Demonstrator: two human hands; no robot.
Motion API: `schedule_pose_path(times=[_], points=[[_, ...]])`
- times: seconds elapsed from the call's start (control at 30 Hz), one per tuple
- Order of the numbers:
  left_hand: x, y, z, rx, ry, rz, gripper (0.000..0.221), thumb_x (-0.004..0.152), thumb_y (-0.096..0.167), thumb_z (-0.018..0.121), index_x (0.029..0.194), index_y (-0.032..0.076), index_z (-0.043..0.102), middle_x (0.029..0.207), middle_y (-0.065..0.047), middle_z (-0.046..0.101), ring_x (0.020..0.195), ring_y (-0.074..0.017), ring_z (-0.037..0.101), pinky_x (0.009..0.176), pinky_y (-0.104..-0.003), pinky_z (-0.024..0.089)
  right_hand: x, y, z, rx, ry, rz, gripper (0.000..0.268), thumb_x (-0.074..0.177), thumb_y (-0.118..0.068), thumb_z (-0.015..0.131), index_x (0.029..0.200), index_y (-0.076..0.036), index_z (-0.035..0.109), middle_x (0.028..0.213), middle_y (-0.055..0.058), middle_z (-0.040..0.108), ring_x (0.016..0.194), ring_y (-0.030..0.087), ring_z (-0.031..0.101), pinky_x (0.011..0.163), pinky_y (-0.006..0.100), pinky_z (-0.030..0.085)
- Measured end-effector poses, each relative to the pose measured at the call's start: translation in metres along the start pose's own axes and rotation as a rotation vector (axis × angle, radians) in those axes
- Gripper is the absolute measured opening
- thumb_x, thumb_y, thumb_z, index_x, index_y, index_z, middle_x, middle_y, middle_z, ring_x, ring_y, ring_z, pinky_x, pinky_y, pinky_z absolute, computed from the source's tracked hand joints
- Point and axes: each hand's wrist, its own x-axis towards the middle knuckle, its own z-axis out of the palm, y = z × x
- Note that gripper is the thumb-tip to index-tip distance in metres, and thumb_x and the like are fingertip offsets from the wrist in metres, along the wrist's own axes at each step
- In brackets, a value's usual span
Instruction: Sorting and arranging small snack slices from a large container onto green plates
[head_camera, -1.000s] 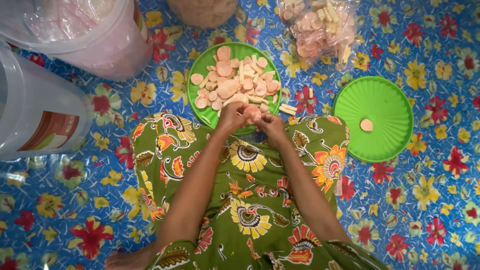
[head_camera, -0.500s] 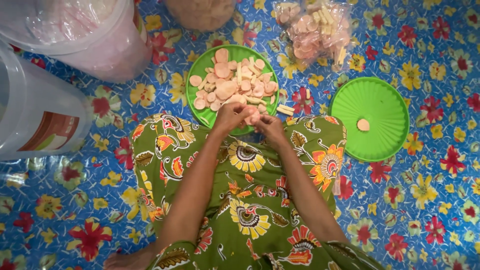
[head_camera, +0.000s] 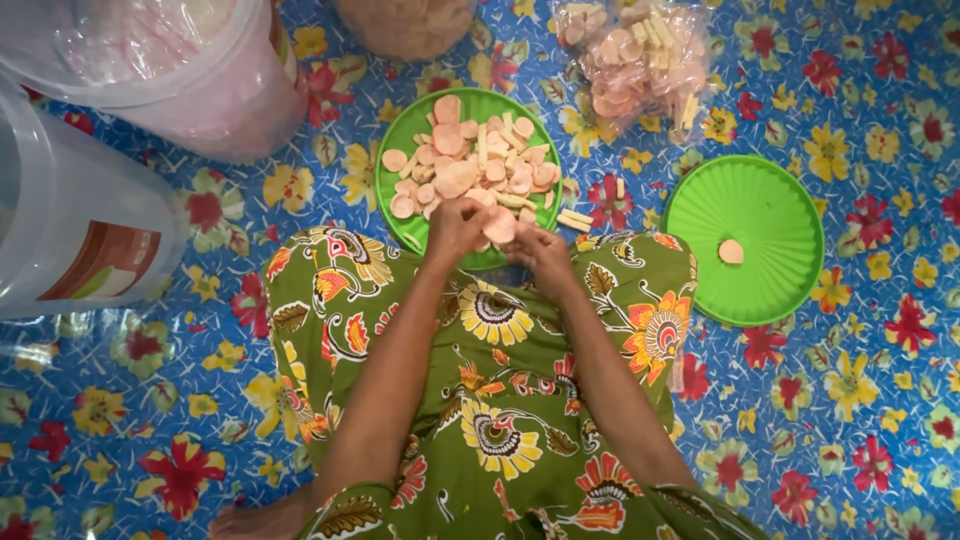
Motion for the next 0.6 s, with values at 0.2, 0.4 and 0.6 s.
schedule_pose_path(times=[0.2,0.4,0.6], points=[[0.015,-0.012,-0.013,0.042,0.185,0.18,0.048,0.058,0.022,0.085,0.1,0.007,0.067,0.078,-0.01,0.063,0.083,-0.0306,0.064,0.078,-0.043,0.051,0.016,-0.004,-0.008,0.252,-0.156,0.074,0.089,0.081,-0.074,0.032,0.125,0.001,0.051,0.118,0.016,0.06,0.102,0.02,0.063,0.093,0.03,0.049],[0.009,0.022,-0.025,-0.828,-0.042,-0.244,0.047,0.089,0.04,0.052,0.108,-0.002,0.061,0.084,-0.015,0.068,0.065,-0.0182,0.068,0.052,-0.025,0.057,0.017,-0.013,-0.011,0.475,-0.175,0.124,0.103,0.071,-0.082,0.027,0.124,0.003,0.051,0.122,0.021,0.056,0.108,0.029,0.06,0.095,0.036,0.049],[0.003,0.024,-0.032,-1.099,-0.28,-0.262,0.042,0.089,0.031,0.055,0.112,-0.004,0.058,0.095,-0.015,0.068,0.084,-0.0237,0.069,0.076,-0.035,0.058,0.025,0.0,-0.019,0.466,-0.197,0.067,0.07,0.086,-0.06,0.042,0.124,-0.002,0.052,0.121,0.016,0.058,0.108,0.027,0.06,0.095,0.035,0.049]])
